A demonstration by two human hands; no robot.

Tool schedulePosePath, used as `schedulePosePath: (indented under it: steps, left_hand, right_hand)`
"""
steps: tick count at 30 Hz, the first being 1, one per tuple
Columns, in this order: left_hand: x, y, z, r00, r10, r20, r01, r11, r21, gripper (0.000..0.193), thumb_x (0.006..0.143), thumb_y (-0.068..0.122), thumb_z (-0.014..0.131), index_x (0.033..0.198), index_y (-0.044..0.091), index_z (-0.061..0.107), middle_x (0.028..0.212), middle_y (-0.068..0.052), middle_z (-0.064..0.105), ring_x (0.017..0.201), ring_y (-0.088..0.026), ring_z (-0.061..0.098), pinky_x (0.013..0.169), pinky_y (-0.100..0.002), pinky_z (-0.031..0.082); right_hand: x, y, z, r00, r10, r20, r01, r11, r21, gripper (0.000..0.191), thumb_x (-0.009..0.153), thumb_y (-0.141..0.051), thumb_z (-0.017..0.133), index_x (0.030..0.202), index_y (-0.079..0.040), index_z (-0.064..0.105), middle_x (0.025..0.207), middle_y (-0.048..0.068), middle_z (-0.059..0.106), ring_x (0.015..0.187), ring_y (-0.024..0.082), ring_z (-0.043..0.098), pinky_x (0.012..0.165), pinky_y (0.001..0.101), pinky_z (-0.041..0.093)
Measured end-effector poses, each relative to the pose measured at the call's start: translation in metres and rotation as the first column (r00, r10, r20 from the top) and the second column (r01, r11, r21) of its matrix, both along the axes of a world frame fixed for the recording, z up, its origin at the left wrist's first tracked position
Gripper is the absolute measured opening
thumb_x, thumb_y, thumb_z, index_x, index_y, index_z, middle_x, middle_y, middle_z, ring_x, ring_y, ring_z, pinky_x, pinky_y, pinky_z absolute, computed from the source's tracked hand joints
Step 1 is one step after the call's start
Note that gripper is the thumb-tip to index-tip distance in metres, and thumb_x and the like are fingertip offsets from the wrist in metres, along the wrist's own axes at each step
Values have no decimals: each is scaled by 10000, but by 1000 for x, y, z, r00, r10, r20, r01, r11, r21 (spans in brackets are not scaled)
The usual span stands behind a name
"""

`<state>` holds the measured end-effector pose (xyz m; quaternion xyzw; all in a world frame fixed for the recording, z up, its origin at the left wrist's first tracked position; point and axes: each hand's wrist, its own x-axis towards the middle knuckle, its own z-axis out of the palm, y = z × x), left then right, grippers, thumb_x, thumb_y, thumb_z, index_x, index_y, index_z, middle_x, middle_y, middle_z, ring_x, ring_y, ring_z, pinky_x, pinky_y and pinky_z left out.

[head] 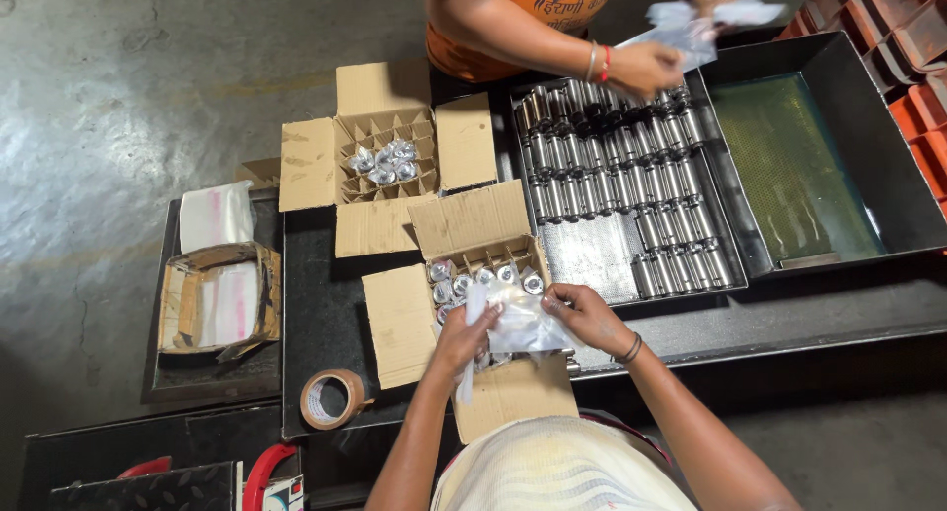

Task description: The person wraps cylindrical metal components in plastic bags and places the wrapped parts into compartmented cardboard boxes. They continue bagging parts from a metal tray, briefly carry a packed box across the floor, and resume wrapping and boxing parts.

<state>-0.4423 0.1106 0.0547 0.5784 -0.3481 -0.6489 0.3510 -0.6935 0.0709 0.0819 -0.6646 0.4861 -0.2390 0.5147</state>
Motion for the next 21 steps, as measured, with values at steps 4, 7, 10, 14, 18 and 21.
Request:
schedulePosePath:
  steps: [4, 7, 10, 14, 18, 21]
  left_hand:
    - [-11, 4, -9, 965, 68, 252, 34, 923, -382, 328, 1014, 216, 725, 775, -8, 693, 622, -1, 590, 542, -75, 471, 474, -278, 403]
    - [-35, 13, -5, 829, 136, 543, 203, 831, -518, 131, 875, 156, 684, 889, 116, 808, 674, -21, 713, 481, -97, 629, 448, -308, 546]
    - [-47, 20, 12, 927, 258, -274, -196, 952, 234, 11, 913, 192, 755, 902, 192, 755, 749, -116, 762, 469, -194, 536, 448, -383, 380]
    - [-22, 20, 42, 621, 124, 774, 276, 890, -364, 240, 862, 269, 746, 763, 53, 786, 691, -212, 719, 611, -352, 695, 593, -463, 553]
    - [-11, 24, 61, 733, 179, 656, 169, 887, -430, 249, 819, 278, 758, 820, 30, 782, 718, -220, 718, 667, -389, 709, 616, -474, 555]
    - [-17, 26, 67, 769, 157, 620, 163, 889, -427, 293, 857, 315, 748, 838, 23, 761, 728, -213, 719, 690, -384, 720, 633, -469, 555]
  right_hand:
    - [2, 7, 9, 676, 10, -737, -95, 993, -74, 258, 990, -348, 644, 1077, -128, 747, 1009, 93, 707, 768, 202, 684, 744, 367, 575]
    - [20, 23, 20, 974, 169, -153, -172, 985, -2, 525, 894, -290, 717, 1353, -87, 561, 1115, 130, 724, 940, 203, 711, 790, 380, 588]
    - [26, 26, 22, 887, -69, 456, -87, 945, 314, 577, 897, -343, 744, 1373, -75, 561, 1139, 227, 766, 1047, 269, 751, 914, 401, 624]
    - [-22, -6, -1, 802, -169, -573, 172, 984, -49, 705, 846, -444, 785, 1395, -70, 549, 1207, 231, 704, 1052, 337, 722, 876, 467, 605]
    - [-88, -34, -45, 413, -268, -870, 444, 894, -65, 666, 853, -500, 781, 1282, -11, 639, 1167, 252, 712, 1040, 374, 721, 857, 500, 587]
    - [-98, -39, -76, 354, -255, -900, 486, 872, -57, 552, 840, -501, 777, 1097, -13, 735, 1019, 205, 748, 955, 324, 745, 837, 440, 582]
